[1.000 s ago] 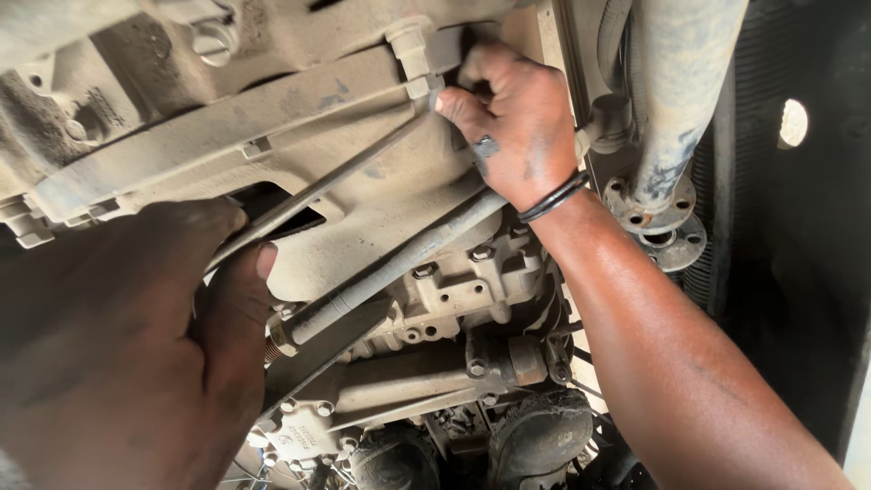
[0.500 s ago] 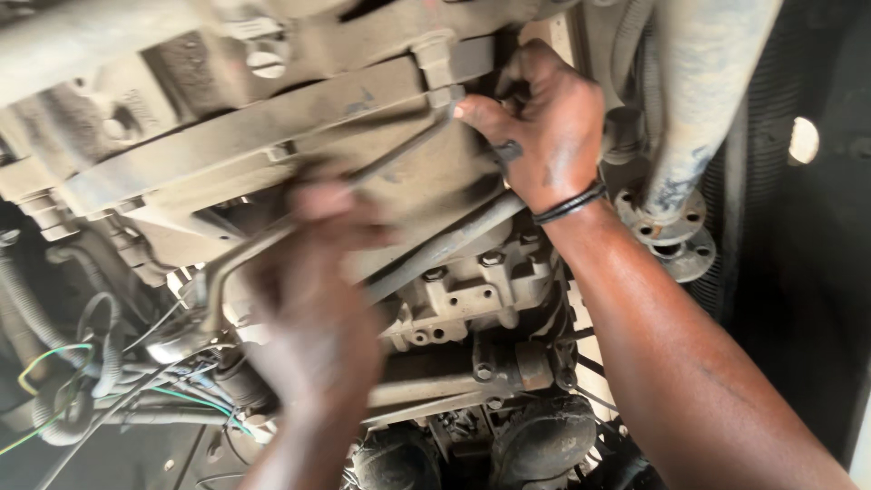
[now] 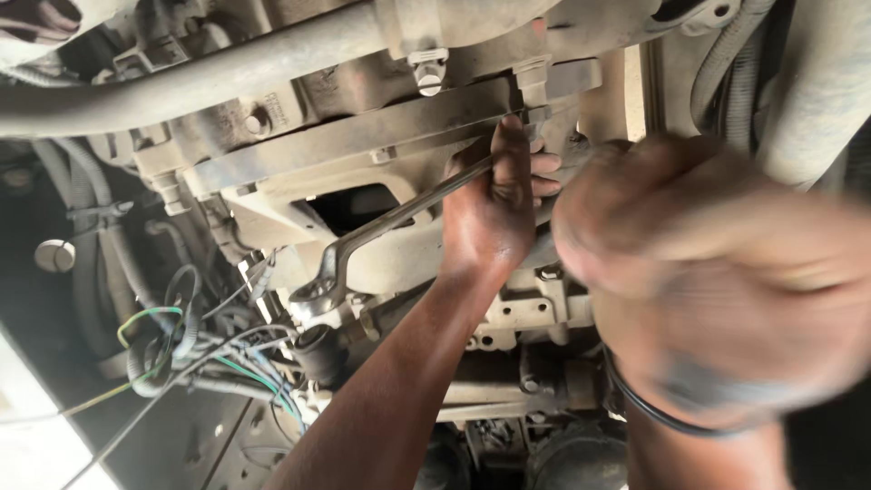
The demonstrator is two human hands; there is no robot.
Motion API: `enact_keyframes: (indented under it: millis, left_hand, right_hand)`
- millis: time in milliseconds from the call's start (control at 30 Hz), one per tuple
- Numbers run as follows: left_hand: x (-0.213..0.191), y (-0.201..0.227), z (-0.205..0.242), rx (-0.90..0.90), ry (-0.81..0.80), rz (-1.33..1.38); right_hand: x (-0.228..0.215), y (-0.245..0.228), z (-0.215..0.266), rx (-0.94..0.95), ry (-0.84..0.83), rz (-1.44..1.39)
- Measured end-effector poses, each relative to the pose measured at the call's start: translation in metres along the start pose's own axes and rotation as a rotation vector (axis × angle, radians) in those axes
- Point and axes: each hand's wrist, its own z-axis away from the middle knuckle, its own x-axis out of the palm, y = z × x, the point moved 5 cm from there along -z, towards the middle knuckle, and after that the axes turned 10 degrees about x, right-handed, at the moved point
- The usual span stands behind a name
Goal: The person uses a wrench to tighten bolts on a vehicle's undercarriage. They work on a specific section of the engine or chassis, manipulating the tool with both hands to secure the components.
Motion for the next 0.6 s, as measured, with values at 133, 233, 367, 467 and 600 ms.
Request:
enact_keyframes:
  millis: [133,233,367,467,600]
  left_hand:
    - [-0.001,-0.017,0.007,0.001,-0.014,-0.045]
    - [-0.006,-0.019,0.01,-0.061,0.027,0.043]
    - [0.009,-0.04,0.023,-0.113,0.093,0.352]
    - [0.019,-0.065,0.025,-0.281,0.093,0.805]
    - [-0.002,-0.057,0.027,-0.081,-0.016,0.893]
  right_hand:
    - [0.023,-0.008,0.011,0.051,-0.123,-0.249]
    - [0.043,-0.016,-0.005,0.11,-0.188,-0.539]
    - [0.063,-0.024,-0.027,0.194,-0.247,-0.964]
    - [0.07,-0.031,-0.054,0.175,-0.259,-1.287]
    - [0.08,-0.058,-0.077,0.103,-0.301,-1.59]
